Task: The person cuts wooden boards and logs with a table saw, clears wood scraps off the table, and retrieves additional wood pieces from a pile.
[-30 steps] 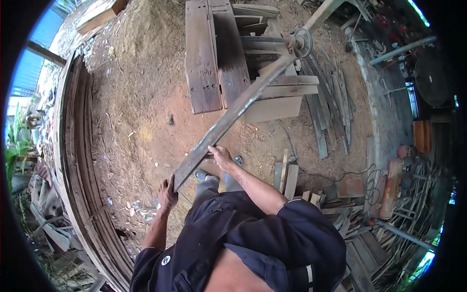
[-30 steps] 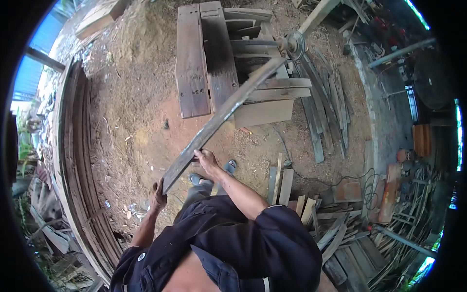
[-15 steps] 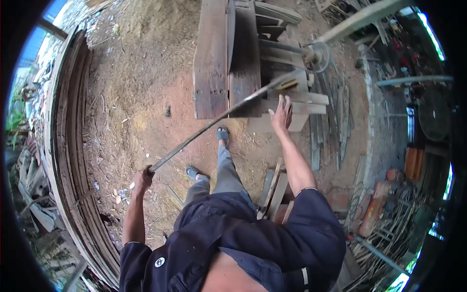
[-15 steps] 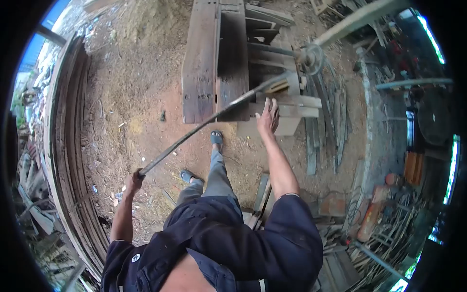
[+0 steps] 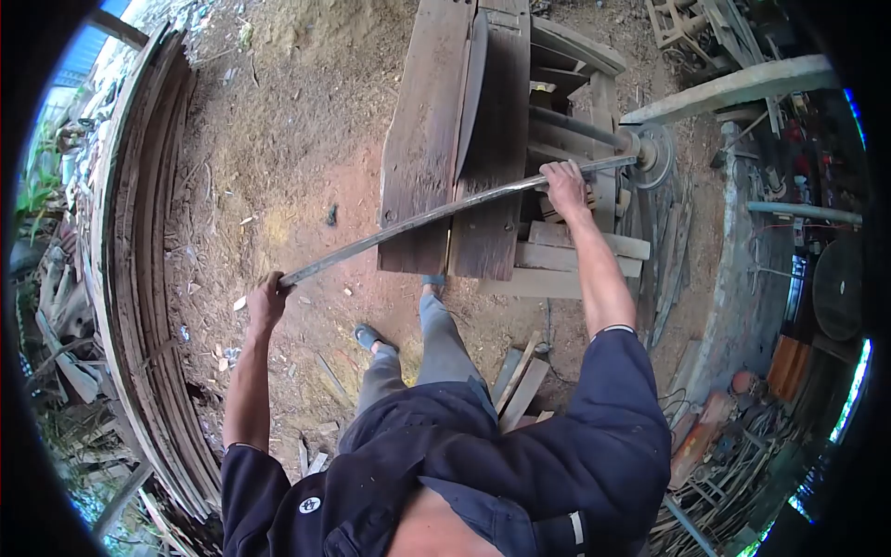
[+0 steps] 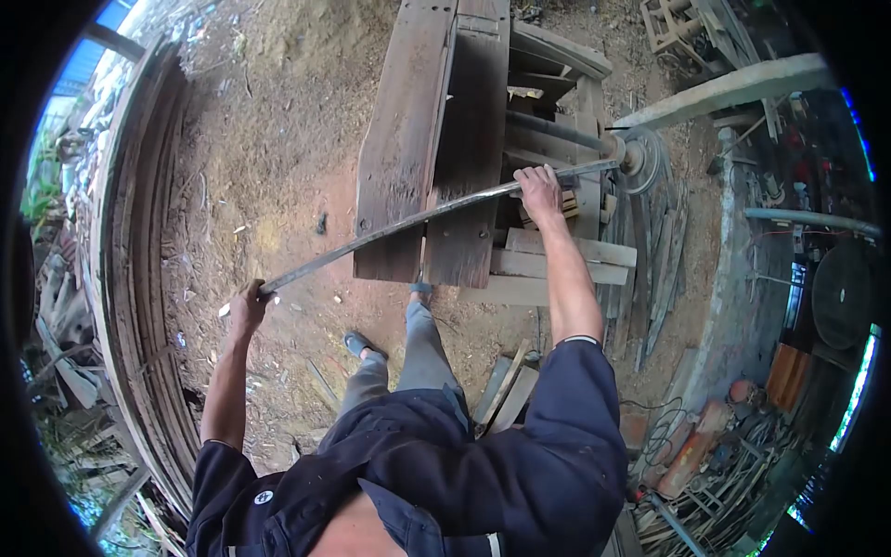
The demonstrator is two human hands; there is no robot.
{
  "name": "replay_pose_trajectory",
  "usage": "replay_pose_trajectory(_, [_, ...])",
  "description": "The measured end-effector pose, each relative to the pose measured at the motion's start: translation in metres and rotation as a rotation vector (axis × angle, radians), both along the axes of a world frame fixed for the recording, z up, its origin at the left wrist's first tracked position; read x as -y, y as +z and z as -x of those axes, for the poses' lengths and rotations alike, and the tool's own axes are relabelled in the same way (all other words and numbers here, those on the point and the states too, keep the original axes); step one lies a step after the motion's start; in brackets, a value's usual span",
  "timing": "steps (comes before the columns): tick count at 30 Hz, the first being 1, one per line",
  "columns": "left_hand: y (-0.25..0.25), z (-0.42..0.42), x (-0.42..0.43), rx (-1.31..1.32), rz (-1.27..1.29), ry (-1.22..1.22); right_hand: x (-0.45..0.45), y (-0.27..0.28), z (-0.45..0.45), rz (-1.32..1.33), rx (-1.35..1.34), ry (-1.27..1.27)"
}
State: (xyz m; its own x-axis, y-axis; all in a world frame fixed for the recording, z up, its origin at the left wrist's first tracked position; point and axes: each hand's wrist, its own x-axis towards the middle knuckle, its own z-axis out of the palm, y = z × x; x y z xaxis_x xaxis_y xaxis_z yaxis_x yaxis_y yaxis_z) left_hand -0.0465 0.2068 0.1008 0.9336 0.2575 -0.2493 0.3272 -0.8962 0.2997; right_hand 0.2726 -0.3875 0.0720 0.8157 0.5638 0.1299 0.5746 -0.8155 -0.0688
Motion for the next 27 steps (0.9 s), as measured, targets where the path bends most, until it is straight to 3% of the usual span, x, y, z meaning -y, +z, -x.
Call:
replay_pose_trajectory(11, [0.004, -0.064, -0.006, 0.049, -0.082, -0.081, -0.005, -0.006, -0.056, 0.096, 0.126, 0.028])
replay_pose_trajectory(27, [0.011, -0.086, -0.003, -0.062, -0.096, 0.002, -0.009, -0.005, -0.076, 0.126, 0.035, -0.008])
